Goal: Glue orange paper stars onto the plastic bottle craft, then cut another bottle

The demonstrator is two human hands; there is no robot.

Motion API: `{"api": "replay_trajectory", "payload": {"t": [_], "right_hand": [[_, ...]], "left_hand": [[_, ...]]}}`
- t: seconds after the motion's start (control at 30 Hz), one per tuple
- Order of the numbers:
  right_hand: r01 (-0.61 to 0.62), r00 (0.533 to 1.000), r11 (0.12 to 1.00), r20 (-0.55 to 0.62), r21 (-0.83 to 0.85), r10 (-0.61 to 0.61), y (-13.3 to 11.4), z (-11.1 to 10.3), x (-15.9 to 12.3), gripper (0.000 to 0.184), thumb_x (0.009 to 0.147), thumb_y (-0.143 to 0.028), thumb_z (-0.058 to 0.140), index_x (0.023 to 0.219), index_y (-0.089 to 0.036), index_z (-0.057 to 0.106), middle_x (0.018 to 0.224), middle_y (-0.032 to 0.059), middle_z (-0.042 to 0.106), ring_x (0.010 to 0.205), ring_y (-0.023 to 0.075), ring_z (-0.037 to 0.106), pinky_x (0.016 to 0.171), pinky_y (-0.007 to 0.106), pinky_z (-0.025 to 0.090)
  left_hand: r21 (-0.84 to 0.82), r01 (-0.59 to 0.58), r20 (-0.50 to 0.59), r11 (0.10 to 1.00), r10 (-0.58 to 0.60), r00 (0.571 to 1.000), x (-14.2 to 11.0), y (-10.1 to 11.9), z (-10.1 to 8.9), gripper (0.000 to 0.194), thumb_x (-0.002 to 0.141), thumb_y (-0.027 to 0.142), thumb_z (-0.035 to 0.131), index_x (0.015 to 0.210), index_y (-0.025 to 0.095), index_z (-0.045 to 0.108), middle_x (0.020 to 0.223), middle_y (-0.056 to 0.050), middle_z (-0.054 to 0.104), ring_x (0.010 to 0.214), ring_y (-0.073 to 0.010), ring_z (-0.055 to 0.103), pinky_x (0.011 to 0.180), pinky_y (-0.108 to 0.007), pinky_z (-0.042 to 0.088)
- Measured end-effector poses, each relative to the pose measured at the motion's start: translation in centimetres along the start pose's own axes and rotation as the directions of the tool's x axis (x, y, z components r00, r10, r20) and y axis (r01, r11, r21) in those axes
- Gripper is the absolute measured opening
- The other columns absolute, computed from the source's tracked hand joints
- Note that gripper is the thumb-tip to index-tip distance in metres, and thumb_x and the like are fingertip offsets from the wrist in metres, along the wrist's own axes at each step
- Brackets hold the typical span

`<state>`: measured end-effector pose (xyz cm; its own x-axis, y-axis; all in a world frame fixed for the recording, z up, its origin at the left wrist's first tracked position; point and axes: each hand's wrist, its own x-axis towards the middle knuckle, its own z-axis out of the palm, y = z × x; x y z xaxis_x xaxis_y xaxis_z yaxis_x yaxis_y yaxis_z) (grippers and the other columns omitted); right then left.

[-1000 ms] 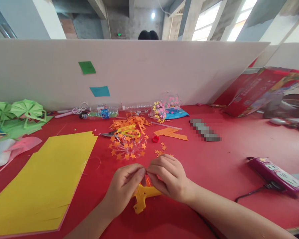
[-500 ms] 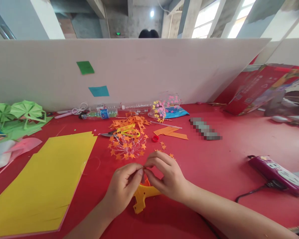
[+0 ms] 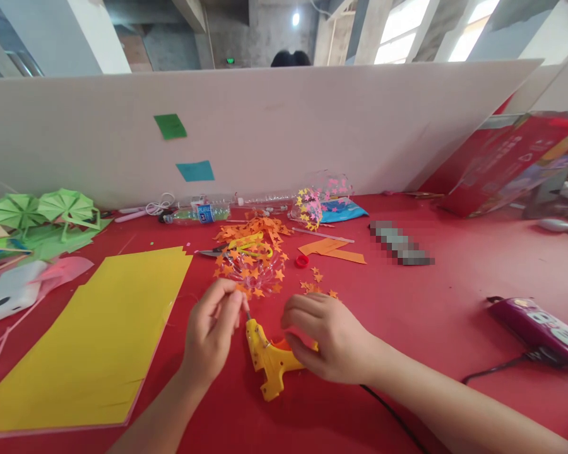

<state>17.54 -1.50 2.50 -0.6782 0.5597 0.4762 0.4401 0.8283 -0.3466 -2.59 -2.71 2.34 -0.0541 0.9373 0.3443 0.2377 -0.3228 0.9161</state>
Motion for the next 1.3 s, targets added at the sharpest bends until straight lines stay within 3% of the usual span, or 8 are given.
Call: {"api": "replay_trajectory", "payload": {"t": [0.1, 0.17, 0.3, 0.47, 0.57, 0.67, 0.83, 1.3], "right_hand": [[0.001, 0.947, 0.985, 0.317, -0.175, 0.056, -0.2, -0.2, -0.1, 0.011, 0.079, -0.029, 0.061, 0.080, -0.018, 0.059, 0.081, 0.0042, 0.061, 0.066, 0.0166, 0.052, 0.058, 0.030, 0.035], [-0.006, 0.906, 0.976, 0.413, -0.218, 0.097, -0.4, 0.0, -0.2, 0.021, 0.076, -0.036, 0.066, 0.084, -0.018, 0.061, 0.085, 0.0045, 0.062, 0.073, 0.0190, 0.054, 0.060, 0.031, 0.036], [-0.001, 0.876, 0.968, 0.466, -0.252, 0.122, -0.7, 0.8, -0.4, 0.023, 0.074, -0.028, 0.063, 0.094, -0.017, 0.062, 0.090, 0.0060, 0.062, 0.079, 0.0211, 0.057, 0.064, 0.031, 0.038], [-0.031, 0.862, 0.989, 0.497, -0.147, 0.101, -1.0, 0.4, -0.3, 0.021, 0.069, -0.018, 0.057, 0.090, -0.017, 0.059, 0.090, 0.0043, 0.060, 0.058, 0.0136, 0.052, 0.050, 0.029, 0.031], [-0.017, 0.910, 0.999, 0.414, -0.050, 0.036, -0.9, -0.6, -0.2, 0.025, 0.067, -0.018, 0.058, 0.092, -0.017, 0.057, 0.093, 0.0046, 0.059, 0.058, 0.0133, 0.051, 0.049, 0.028, 0.033], [-0.009, 0.986, 0.999, 0.165, 0.045, 0.001, -0.3, -1.2, -0.2, 0.020, 0.074, -0.022, 0.059, 0.093, -0.017, 0.054, 0.091, 0.0074, 0.058, 0.065, 0.0154, 0.053, 0.052, 0.027, 0.041], [0.070, 0.988, 0.985, -0.150, 0.159, -0.046, 0.7, -1.0, -0.4, 0.010, 0.087, -0.025, 0.050, 0.095, -0.018, 0.050, 0.088, 0.0093, 0.057, 0.072, 0.0166, 0.054, 0.059, 0.027, 0.047], [0.027, 0.987, 0.997, -0.162, 0.074, -0.015, 0.5, -0.7, 0.0, 0.021, 0.088, -0.029, 0.049, 0.070, -0.022, 0.042, 0.066, 0.0006, 0.046, 0.057, 0.0140, 0.041, 0.051, 0.026, 0.038]], "left_hand": [[-0.044, -0.017, -0.132, 0.999, 0.011, 0.991, 1.1, -0.4, -1.0, 0.020, 0.090, 0.027, 0.046, 0.071, 0.020, 0.049, 0.065, 0.003, 0.055, 0.046, -0.0067, 0.044, 0.041, -0.018, 0.037], [-0.077, -0.018, -0.168, 0.997, 0.004, 0.986, 1.5, -0.7, -1.3, 0.019, 0.090, 0.026, 0.045, 0.072, 0.020, 0.047, 0.066, 0.003, 0.056, 0.045, -0.0063, 0.043, 0.040, -0.018, 0.036], [-0.044, -0.013, -0.141, 0.999, 0.006, 0.990, 1.5, -1.1, -1.2, 0.019, 0.091, 0.028, 0.045, 0.073, 0.021, 0.046, 0.065, 0.004, 0.054, 0.045, -0.0064, 0.042, 0.040, -0.018, 0.035], [0.075, -0.021, -0.160, 0.997, 0.033, 0.987, 1.6, -1.1, -1.3, 0.017, 0.090, 0.031, 0.049, 0.077, 0.020, 0.050, 0.066, 0.003, 0.054, 0.048, -0.0070, 0.044, 0.042, -0.018, 0.037], [0.101, -0.008, -0.219, 0.995, 0.030, 0.975, 2.0, -0.9, -1.7, 0.017, 0.088, 0.033, 0.052, 0.078, 0.020, 0.053, 0.066, 0.002, 0.055, 0.048, -0.0069, 0.045, 0.042, -0.018, 0.037], [0.106, 0.010, -0.242, 0.994, 0.016, 0.970, 2.1, -0.9, -1.6, 0.018, 0.088, 0.034, 0.053, 0.078, 0.019, 0.055, 0.066, 0.003, 0.055, 0.048, -0.0067, 0.044, 0.043, -0.018, 0.038], [0.160, -0.016, -0.139, 0.987, 0.039, 0.989, 1.3, -1.0, -0.7, 0.020, 0.088, 0.035, 0.053, 0.078, 0.018, 0.058, 0.066, 0.002, 0.057, 0.050, -0.0076, 0.046, 0.046, -0.018, 0.040], [0.129, 0.040, -0.018, 0.991, -0.038, 0.999, 0.6, -0.5, 0.2, 0.026, 0.087, 0.038, 0.051, 0.069, 0.019, 0.053, 0.061, 0.003, 0.052, 0.048, -0.0077, 0.043, 0.046, -0.019, 0.037]]}}
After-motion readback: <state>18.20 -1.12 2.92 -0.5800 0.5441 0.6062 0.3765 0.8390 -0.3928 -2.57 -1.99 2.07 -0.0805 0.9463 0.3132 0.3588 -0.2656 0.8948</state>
